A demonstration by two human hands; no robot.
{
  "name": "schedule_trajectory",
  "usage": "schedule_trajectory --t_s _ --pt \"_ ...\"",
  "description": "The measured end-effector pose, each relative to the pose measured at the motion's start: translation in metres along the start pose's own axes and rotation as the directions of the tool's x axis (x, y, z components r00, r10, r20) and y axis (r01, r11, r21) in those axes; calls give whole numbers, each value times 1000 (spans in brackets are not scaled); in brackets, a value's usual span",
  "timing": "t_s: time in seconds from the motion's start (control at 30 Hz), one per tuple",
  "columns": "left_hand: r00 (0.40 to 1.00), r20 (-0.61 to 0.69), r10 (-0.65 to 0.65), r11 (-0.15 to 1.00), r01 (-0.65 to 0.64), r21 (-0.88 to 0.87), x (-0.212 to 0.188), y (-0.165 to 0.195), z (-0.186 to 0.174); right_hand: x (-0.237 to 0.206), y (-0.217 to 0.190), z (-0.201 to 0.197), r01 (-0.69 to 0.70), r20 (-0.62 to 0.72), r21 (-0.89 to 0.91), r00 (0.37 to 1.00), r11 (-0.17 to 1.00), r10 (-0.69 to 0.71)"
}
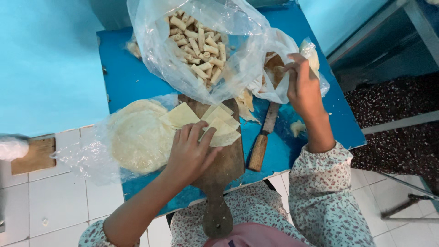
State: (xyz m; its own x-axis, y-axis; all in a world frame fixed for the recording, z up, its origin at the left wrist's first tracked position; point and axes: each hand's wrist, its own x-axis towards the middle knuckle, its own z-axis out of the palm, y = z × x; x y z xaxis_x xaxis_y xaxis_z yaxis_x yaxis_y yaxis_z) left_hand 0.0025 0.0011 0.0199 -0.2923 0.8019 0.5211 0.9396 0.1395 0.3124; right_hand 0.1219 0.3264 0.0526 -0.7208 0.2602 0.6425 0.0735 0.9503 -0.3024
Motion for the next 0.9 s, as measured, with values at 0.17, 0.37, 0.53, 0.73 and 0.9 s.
schedule_trajectory --t_s 0.17,0.37,0.53,0.73,0.9 --pt "997 40 -63 993 59 107 1 -1 7 -2 11 3 -84 0 103 996 991 85" --pt "990 60 -131 971 116 210 1 4 16 -3 32 2 -134 -56 187 988 973 147" --pt "989 28 -146 975 139 174 0 6 21 -8 39 5 -224 -30 339 968 914 248" --pt "986 21 -167 984 166 58 1 4 21 -11 55 16 -283 -94 418 932 863 351" --pt "972 49 -228 972 225 62 2 5 19 -12 71 10 -230 -177 585 900 778 399"
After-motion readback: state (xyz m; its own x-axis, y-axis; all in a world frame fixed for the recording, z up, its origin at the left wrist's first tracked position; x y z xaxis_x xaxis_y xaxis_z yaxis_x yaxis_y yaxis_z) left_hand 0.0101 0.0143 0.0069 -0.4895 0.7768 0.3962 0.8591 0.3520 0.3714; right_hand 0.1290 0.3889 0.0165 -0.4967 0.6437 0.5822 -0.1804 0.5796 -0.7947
